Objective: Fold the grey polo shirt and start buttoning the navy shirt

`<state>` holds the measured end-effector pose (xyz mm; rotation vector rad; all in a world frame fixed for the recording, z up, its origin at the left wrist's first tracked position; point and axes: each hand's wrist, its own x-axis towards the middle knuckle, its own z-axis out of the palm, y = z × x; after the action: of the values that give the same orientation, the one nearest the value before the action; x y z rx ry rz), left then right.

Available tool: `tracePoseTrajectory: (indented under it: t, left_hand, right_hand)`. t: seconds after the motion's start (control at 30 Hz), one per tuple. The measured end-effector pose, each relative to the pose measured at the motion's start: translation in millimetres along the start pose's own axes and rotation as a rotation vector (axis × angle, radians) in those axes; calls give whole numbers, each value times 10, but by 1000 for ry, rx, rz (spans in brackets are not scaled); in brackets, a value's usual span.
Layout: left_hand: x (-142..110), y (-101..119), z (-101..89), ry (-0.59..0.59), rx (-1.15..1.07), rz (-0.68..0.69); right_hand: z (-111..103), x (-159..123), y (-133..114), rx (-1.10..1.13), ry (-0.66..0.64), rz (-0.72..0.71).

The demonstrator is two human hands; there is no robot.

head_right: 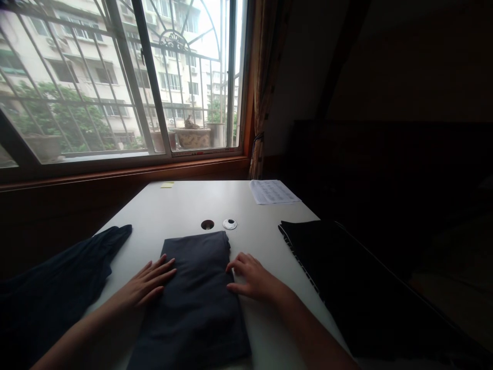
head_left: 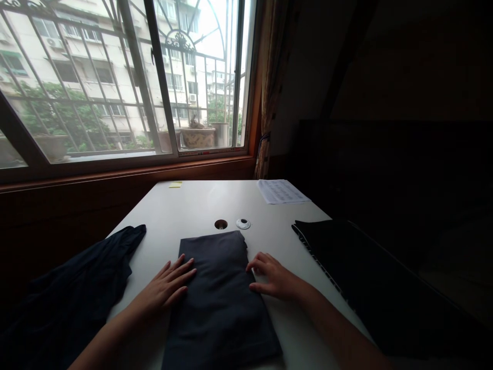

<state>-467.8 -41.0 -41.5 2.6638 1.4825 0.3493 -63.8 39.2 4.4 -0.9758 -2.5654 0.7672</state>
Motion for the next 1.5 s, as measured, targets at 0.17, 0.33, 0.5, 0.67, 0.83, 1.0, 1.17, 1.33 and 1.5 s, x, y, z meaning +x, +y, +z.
tracePoseTrajectory:
  t: [0.17,0.33,0.5,0.67,0.83,1.0,1.17,1.33,1.5]
  left_hand:
    - [-2,18,41,13,23,-26]
    - [5,24,55,19,23,-33]
    - [20,33,15,-3,4,-41]
    - [23,3,-38,4,-16,-26]
    - [17,-83,-71,40,-10,-61]
    - [13,-172,-76,87,16,-94]
    - [19,-213,-35,86,35,-103]
    - [24,-221,-4,79,35,-104]
    - [20,-74,-107,111,8,-92]
  right_hand:
    - [-16,-10,-2,6,-23,13]
    - [-17,-1,10,7,-32,20]
    - [-12,10,30,-4,-29,-4]
    - [-14,4,30,5,-21,-3]
    - [23,31,61,-9,29,-28]
    - [76,98,99,10,91,-52]
    - [103,142,134,42,123,-84]
    - [123,162,175,6,126,-111]
    - [125,138,166,-59,158,-149]
